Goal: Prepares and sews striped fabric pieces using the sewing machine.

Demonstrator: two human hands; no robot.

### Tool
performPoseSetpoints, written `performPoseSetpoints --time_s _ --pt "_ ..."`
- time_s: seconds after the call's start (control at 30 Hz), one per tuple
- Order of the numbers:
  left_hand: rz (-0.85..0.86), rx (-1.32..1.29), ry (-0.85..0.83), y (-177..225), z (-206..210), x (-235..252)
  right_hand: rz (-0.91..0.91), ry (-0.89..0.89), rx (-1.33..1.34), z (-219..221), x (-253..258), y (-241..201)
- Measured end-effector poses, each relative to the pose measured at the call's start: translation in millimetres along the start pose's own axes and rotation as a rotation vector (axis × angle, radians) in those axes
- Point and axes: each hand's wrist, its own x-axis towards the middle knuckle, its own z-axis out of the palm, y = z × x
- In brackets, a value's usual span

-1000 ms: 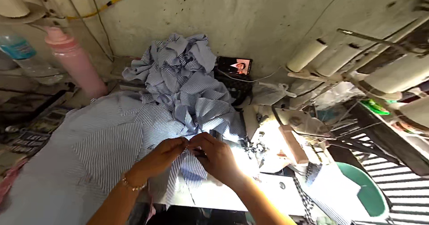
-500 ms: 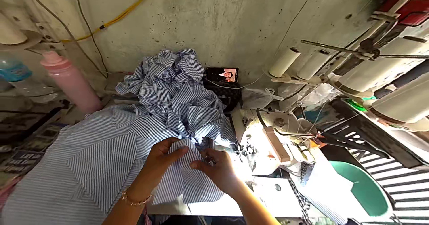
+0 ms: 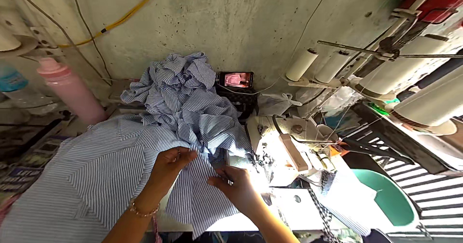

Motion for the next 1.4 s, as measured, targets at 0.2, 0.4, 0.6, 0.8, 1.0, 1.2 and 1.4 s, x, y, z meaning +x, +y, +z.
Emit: performPoseSetpoints --time_s 0.2,0.4,0.6,0.8,1.0,1.2,1.4 --pt "0.09 0.061 -0.018 -1.6 1.4 6.5 0.026 0.052 0.001 -0.6 -2.8 2.2" --pt "0.174 0.091 -0.049 5.1 9.7 16.0 0.012 0.129 0.057 -1.1 -5.8 6.3" --pt "0.336 0.185 -0.255 21.5 52.4 27.3 -0.051 0.35 0.192 -11.4 -61.9 17.0" --pt "0.414 0.665 -0.32 -55.0 126.1 11.8 0.381 0.46 0.435 1.1 -130.6 75.5" --pt "0.507 0.785 -0.216 -64.3 140.8 4.9 0.441 0.441 0.492 0.0 -140.9 86.5" --pt "0.495 0.778 -0.209 -61.2 137.4 8.2 0.399 0.489 0.486 0.7 -139.5 90.8" --pt "0.438 0.738 -0.229 -56.9 133.1 10.0 0.351 0.44 0.411 -1.1 -140.1 94.1"
